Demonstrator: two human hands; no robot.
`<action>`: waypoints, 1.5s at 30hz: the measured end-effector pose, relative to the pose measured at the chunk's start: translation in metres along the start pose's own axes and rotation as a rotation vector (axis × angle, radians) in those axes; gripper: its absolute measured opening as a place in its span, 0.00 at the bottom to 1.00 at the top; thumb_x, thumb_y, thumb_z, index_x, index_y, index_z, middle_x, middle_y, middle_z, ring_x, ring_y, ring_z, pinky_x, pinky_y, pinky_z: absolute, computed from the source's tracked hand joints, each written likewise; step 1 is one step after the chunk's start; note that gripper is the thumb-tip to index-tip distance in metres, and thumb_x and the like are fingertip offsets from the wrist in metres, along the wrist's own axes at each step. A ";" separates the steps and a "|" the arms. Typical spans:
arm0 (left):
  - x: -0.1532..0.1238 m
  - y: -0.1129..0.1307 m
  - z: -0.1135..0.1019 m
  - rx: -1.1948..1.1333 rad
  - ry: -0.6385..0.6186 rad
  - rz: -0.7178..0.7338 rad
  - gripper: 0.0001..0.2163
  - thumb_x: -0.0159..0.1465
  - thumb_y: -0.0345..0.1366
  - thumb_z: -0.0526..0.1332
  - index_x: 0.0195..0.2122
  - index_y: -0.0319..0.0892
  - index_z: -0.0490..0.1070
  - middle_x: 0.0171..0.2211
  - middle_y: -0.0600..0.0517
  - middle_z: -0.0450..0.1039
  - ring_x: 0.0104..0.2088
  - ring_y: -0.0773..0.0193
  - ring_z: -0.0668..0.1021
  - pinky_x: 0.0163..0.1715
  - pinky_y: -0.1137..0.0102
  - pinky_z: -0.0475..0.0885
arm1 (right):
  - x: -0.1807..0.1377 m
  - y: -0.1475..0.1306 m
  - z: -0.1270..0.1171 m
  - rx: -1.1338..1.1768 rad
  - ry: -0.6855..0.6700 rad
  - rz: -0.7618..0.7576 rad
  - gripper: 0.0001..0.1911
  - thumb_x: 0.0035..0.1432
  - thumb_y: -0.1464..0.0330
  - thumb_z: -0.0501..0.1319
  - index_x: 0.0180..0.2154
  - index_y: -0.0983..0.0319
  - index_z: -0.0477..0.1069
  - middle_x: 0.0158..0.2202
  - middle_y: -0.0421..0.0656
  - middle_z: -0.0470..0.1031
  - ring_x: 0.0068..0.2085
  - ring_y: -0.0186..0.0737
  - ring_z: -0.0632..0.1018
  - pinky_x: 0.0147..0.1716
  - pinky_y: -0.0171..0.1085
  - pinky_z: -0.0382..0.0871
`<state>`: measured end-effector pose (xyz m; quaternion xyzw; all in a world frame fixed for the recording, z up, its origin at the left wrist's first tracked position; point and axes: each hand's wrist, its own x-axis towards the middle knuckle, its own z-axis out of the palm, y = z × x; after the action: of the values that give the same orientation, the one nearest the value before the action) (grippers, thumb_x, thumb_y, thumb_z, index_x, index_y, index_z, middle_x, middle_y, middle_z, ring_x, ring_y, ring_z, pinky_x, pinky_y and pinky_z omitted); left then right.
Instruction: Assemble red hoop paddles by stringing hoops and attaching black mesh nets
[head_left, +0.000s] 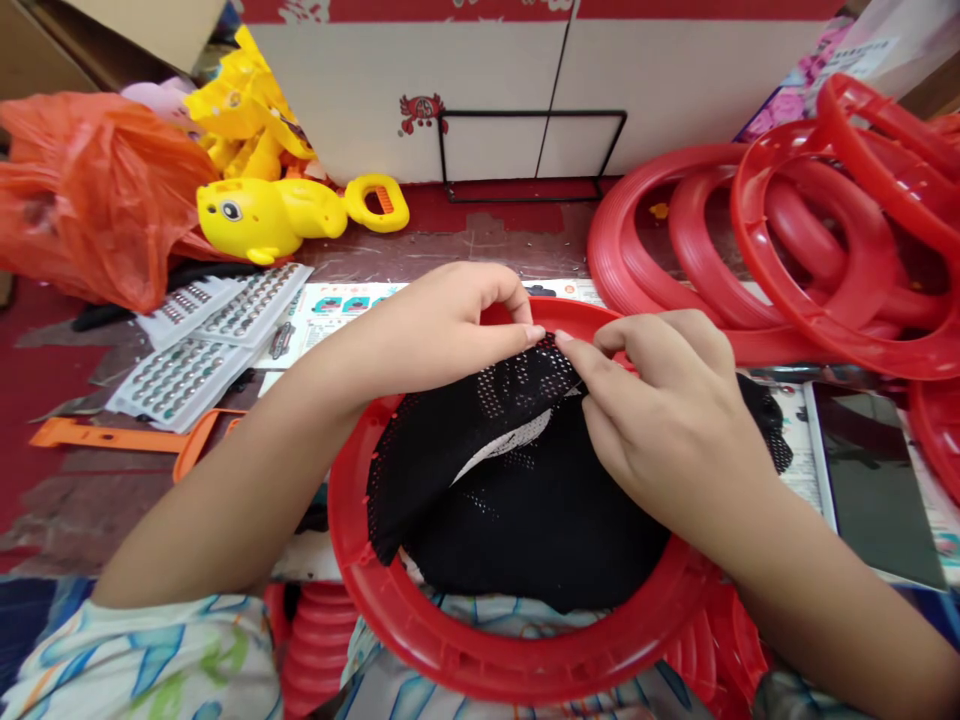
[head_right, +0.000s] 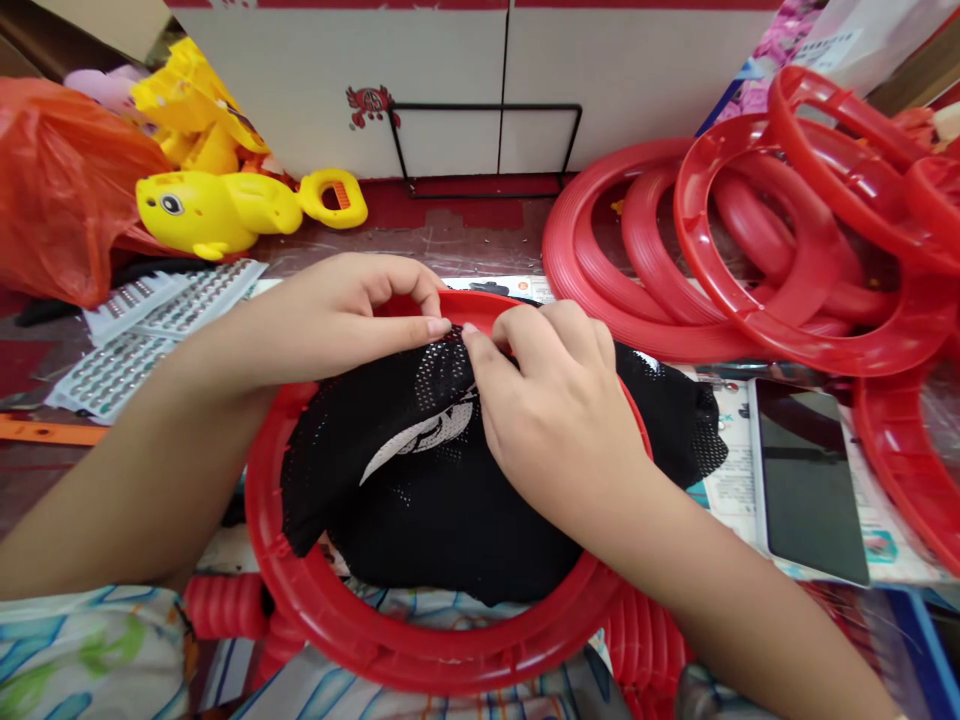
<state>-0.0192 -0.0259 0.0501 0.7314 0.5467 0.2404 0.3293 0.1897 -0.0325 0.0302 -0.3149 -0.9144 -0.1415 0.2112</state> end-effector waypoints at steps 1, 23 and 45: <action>0.000 0.000 0.000 -0.002 0.000 -0.002 0.06 0.62 0.37 0.60 0.31 0.41 0.71 0.28 0.54 0.71 0.28 0.67 0.70 0.28 0.70 0.61 | 0.000 0.000 0.000 -0.003 0.002 -0.003 0.15 0.66 0.72 0.51 0.45 0.66 0.76 0.36 0.50 0.74 0.38 0.48 0.69 0.37 0.45 0.64; -0.003 -0.013 -0.011 0.100 0.033 -0.005 0.18 0.67 0.50 0.55 0.50 0.47 0.72 0.39 0.53 0.75 0.35 0.64 0.75 0.34 0.70 0.67 | -0.005 -0.003 0.001 0.069 -0.076 -0.086 0.13 0.64 0.72 0.53 0.43 0.65 0.76 0.30 0.44 0.74 0.34 0.45 0.70 0.34 0.41 0.57; 0.002 -0.006 -0.020 0.118 -0.145 0.050 0.10 0.62 0.42 0.58 0.36 0.43 0.74 0.34 0.55 0.74 0.35 0.65 0.73 0.35 0.71 0.65 | -0.003 0.006 0.007 0.202 0.007 -0.125 0.12 0.65 0.72 0.54 0.41 0.64 0.77 0.32 0.44 0.73 0.35 0.41 0.67 0.35 0.40 0.54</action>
<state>-0.0372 -0.0180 0.0588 0.7785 0.5160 0.1623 0.3182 0.1940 -0.0266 0.0233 -0.2340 -0.9410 -0.0627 0.2361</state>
